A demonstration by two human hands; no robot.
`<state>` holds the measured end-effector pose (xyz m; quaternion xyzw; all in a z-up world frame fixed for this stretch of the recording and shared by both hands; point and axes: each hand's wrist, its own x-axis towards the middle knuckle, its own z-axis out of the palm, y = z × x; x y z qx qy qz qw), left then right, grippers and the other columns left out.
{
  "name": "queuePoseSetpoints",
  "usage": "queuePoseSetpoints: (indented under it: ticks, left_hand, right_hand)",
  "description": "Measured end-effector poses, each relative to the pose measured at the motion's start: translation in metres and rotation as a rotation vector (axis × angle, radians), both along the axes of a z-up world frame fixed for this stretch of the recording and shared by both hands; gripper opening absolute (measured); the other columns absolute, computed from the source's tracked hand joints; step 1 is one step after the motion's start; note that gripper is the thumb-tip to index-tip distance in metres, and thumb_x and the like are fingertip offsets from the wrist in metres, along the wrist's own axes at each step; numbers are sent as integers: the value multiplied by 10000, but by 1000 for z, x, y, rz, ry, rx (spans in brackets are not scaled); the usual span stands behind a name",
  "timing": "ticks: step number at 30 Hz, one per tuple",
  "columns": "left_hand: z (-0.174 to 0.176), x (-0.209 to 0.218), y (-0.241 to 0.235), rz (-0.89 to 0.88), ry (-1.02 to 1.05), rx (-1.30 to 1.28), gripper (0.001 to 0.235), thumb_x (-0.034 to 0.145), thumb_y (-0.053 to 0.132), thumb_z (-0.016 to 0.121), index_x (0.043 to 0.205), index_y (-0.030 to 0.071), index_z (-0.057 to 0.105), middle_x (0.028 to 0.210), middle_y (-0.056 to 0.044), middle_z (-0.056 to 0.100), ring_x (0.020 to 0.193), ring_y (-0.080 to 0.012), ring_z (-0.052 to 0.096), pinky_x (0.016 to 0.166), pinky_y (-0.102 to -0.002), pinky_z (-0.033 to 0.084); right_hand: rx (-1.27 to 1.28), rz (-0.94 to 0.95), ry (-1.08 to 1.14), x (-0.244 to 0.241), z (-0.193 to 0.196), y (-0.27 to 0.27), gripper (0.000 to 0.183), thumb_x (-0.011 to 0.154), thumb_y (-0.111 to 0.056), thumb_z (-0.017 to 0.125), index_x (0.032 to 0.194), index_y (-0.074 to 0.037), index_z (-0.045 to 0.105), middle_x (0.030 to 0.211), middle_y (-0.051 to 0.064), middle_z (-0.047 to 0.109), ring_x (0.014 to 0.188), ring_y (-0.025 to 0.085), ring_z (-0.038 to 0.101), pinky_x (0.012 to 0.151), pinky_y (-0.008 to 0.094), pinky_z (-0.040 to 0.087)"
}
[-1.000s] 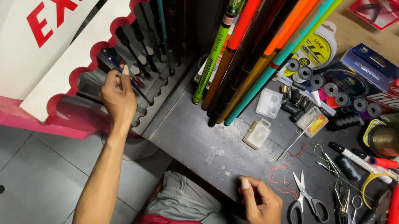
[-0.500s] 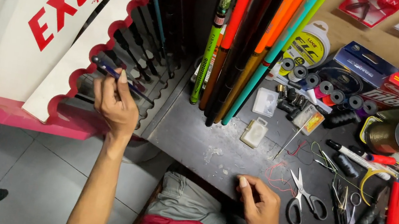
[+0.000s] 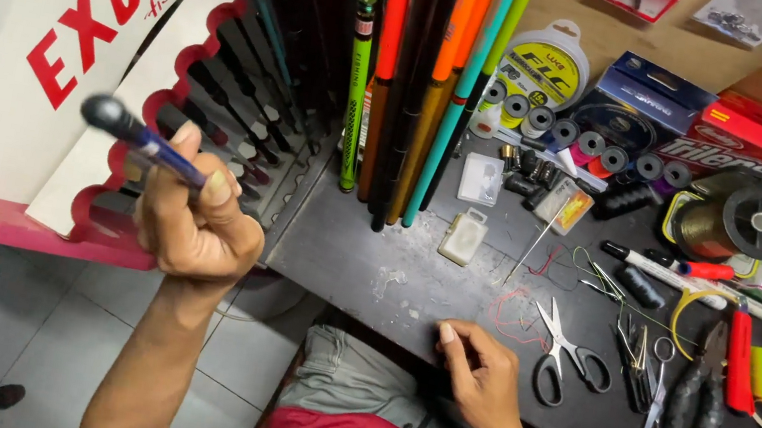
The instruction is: The person repairs a green fishing rod by wrapping a small section with green thread and cutting the excess with scissors. They then select a blue fishing rod from a rack and wrap its tip with white tape, securing it with a yellow rubber band and marking it with a black marker.
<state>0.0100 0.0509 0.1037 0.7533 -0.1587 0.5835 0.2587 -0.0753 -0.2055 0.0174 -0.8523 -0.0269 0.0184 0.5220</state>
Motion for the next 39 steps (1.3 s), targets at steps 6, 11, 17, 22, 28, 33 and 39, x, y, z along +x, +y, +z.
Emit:
queuePoseSetpoints:
  ticks: [6, 11, 17, 22, 28, 33, 39]
  left_hand:
    - [39, -10, -34, -139, 133, 150, 285, 932, 113, 491, 1077, -132, 478, 869, -222, 639, 518, -200, 538, 444, -300, 447]
    - [51, -24, -76, -549, 375, 41, 275, 903, 83, 465, 1052, -147, 481, 866, -226, 616, 524, -163, 558, 440, -253, 478]
    - [16, -39, -120, -973, 1085, -427, 317, 885, 214, 442, 1057, -20, 568, 698, -41, 484, 541, -91, 461, 491, -215, 371]
    - [-22, -42, -146, -1271, 1504, -909, 344, 871, 217, 472, 1077, -42, 568, 516, -25, 332, 399, -62, 295, 308, -160, 268]
    - [-49, -26, -176, -1383, 1423, -991, 232, 891, 118, 476, 975, -65, 590, 455, -72, 396, 270, -76, 365, 218, -173, 281]
    - [-59, -12, -193, -1383, 1509, -970, 266, 914, 163, 439, 997, -54, 569, 466, -67, 397, 275, -69, 375, 197, -165, 279]
    - [-83, -2, -204, -1411, 1499, -966, 278, 915, 173, 432, 1012, -53, 560, 477, -77, 410, 278, -87, 398, 193, -160, 292]
  right_hand:
    - [33, -2, -10, -2, 0, -4, 171, 822, -207, 523, 775, -101, 649, 578, -19, 606, 491, 68, 518, 486, 197, 405]
    - [52, -16, -26, -3, -2, -7, 168, 818, -195, 528, 776, -89, 652, 584, -16, 609, 488, 65, 502, 467, 195, 395]
    - [205, -6, -79, -4, 4, -15, 162, 824, -158, 522, 782, -58, 642, 582, 17, 593, 457, 96, 513, 456, 204, 428]
    - [319, -56, -10, 0, 10, -45, 184, 833, -162, 505, 773, -41, 630, 563, 28, 574, 421, 99, 501, 399, 203, 429]
    - [354, -278, -217, 43, 38, -93, 220, 894, -125, 433, 964, 10, 592, 590, 127, 583, 413, 140, 536, 370, 236, 473]
    - [432, -292, -218, 80, 62, -108, 282, 943, -163, 373, 1081, 38, 515, 739, 121, 536, 502, 118, 520, 415, 205, 463]
    - [456, -257, -189, 102, 47, -117, 248, 911, -147, 467, 1029, 51, 560, 670, 128, 513, 459, 135, 529, 373, 218, 468]
